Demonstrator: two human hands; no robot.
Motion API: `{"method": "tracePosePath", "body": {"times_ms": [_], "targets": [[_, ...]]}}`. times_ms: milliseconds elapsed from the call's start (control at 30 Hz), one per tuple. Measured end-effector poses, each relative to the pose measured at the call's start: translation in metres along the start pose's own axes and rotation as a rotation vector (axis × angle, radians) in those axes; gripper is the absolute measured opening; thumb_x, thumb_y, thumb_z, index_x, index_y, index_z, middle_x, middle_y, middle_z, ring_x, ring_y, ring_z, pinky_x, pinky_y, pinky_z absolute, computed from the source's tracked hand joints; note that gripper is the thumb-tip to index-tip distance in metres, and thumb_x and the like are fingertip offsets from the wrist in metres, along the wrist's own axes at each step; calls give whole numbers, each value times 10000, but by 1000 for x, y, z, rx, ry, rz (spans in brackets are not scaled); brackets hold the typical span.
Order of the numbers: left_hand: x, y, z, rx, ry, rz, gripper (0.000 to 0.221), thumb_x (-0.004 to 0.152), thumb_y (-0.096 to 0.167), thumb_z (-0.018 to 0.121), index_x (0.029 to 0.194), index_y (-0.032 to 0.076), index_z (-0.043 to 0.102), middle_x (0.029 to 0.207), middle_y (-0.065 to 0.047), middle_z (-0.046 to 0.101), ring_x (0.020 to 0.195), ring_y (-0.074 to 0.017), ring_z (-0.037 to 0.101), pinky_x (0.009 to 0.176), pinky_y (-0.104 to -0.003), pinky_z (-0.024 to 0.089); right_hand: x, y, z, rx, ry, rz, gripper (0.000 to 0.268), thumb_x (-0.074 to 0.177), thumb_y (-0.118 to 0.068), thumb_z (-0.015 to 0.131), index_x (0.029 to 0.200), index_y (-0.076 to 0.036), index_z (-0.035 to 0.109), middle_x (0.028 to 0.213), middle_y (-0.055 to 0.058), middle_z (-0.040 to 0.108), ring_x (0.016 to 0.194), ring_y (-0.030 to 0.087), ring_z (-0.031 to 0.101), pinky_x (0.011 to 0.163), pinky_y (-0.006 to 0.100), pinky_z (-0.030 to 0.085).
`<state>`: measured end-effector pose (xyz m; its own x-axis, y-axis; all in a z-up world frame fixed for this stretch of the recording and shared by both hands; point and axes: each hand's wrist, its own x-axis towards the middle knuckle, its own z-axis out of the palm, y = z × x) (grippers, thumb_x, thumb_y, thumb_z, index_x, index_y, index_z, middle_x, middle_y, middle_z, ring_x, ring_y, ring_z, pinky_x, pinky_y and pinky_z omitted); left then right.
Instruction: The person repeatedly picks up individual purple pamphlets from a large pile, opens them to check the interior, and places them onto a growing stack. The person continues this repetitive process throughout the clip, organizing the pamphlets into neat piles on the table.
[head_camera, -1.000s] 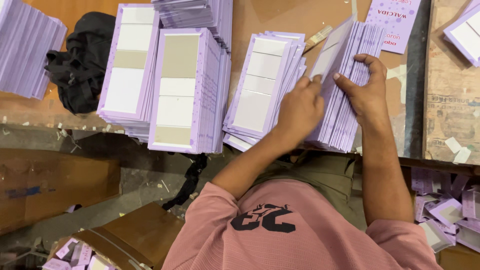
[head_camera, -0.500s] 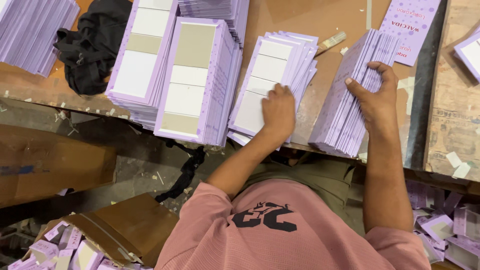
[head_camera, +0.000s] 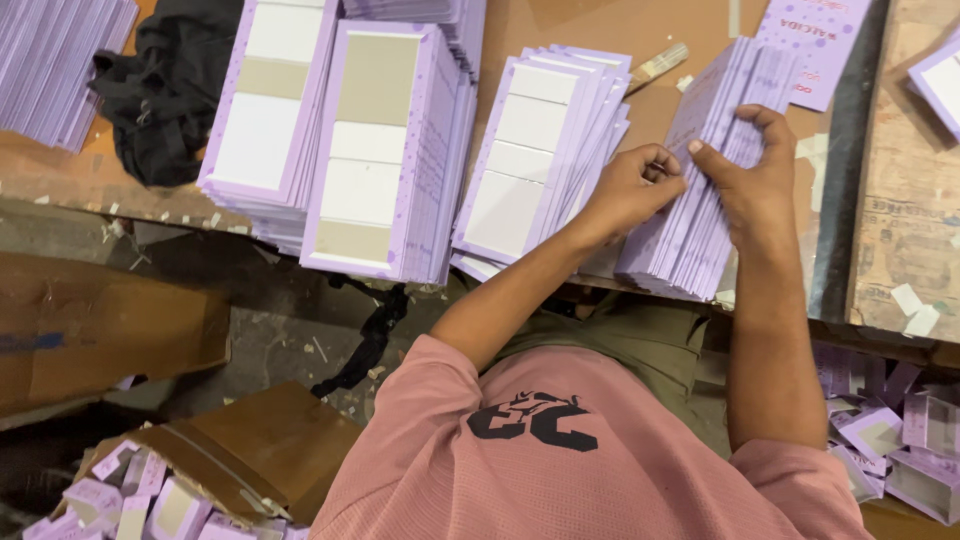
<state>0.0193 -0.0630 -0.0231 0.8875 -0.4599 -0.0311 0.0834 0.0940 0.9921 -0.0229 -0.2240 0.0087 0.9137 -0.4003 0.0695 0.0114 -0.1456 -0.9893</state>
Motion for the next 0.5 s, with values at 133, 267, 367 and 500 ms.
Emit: {"method": "tracePosePath", "body": {"times_ms": [133, 267, 367, 500], "targets": [[8, -5, 3, -101, 11, -69, 185, 807, 169, 764, 860, 15, 677, 683, -43, 681, 562, -93, 604, 470, -242, 460, 2, 4, 0, 38, -11, 43, 558, 926, 3, 848, 1352, -85, 499, 1312, 118, 568, 1128, 179, 641, 864, 271, 609], [31, -5, 0, -122, -81, -324, 212, 789, 191, 765, 759, 45, 613, 582, -11, 599, 464, -93, 523, 376, -266, 375, 4, 6, -1, 3, -22, -20, 554, 949, 32, 856, 1363, -82, 506, 1315, 118, 572, 1154, 183, 637, 897, 279, 616], [50, -7, -6, -86, -164, -420, 165, 771, 116, 726, 755, 49, 576, 546, -11, 532, 418, -111, 442, 341, -287, 289, 3, 5, 1, 46, -41, 9, 541, 957, 36, 835, 1360, -91, 497, 1300, 121, 605, 1137, 181, 653, 895, 272, 616], [59, -21, -6, 80, -169, -401, 190, 753, 55, 693, 864, 67, 540, 592, -47, 574, 405, -144, 512, 319, -318, 362, 1, 1, -2, 50, -34, 57, 523, 967, 32, 810, 1365, -96, 496, 1302, 123, 610, 1116, 176, 658, 875, 268, 612]]}}
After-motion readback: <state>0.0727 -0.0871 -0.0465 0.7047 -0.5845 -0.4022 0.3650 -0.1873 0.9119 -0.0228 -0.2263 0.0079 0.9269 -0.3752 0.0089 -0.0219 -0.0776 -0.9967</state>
